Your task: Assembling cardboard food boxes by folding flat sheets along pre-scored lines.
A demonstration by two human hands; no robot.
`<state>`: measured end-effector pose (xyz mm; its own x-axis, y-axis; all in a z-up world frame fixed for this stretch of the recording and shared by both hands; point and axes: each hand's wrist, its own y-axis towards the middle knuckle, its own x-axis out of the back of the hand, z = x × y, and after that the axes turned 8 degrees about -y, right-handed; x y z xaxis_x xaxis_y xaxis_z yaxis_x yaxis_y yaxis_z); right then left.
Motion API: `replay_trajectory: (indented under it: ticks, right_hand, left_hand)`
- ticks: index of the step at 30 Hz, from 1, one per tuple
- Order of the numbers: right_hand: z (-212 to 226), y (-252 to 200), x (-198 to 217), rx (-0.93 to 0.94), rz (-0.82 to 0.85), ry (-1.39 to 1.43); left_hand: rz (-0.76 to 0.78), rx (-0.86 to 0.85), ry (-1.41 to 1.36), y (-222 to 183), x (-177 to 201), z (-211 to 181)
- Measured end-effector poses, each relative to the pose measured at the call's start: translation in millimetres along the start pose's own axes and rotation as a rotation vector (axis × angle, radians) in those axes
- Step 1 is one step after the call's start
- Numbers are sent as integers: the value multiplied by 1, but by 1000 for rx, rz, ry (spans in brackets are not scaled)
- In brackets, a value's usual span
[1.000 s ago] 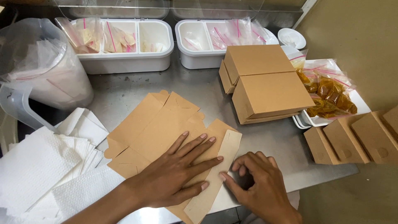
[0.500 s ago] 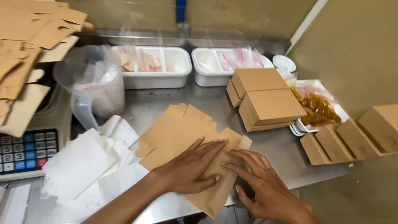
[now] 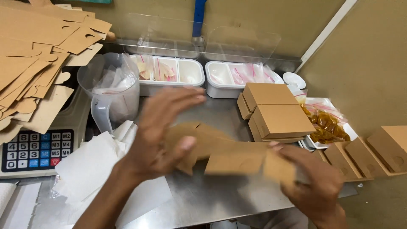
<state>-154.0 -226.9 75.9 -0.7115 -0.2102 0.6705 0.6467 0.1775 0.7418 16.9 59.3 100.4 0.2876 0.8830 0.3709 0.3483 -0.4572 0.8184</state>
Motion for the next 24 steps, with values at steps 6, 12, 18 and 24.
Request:
replay_trajectory:
  ticks: [6,12,18,24]
  right_hand:
    - [25,23,-18,-684,-247,106]
    - [35,-18,-76,-1082,-153,711]
    - [39,-81,-97,-1257,-75,854]
    - [45,-63,-60,-1156,172,474]
  left_hand:
    - [-337,-156,311,-2,11,1]
    - [-94,-118,658,-10,-22,30]
    - [503,197,319,-47,-82,51]
    - [512,67,328,-86,-116,59]
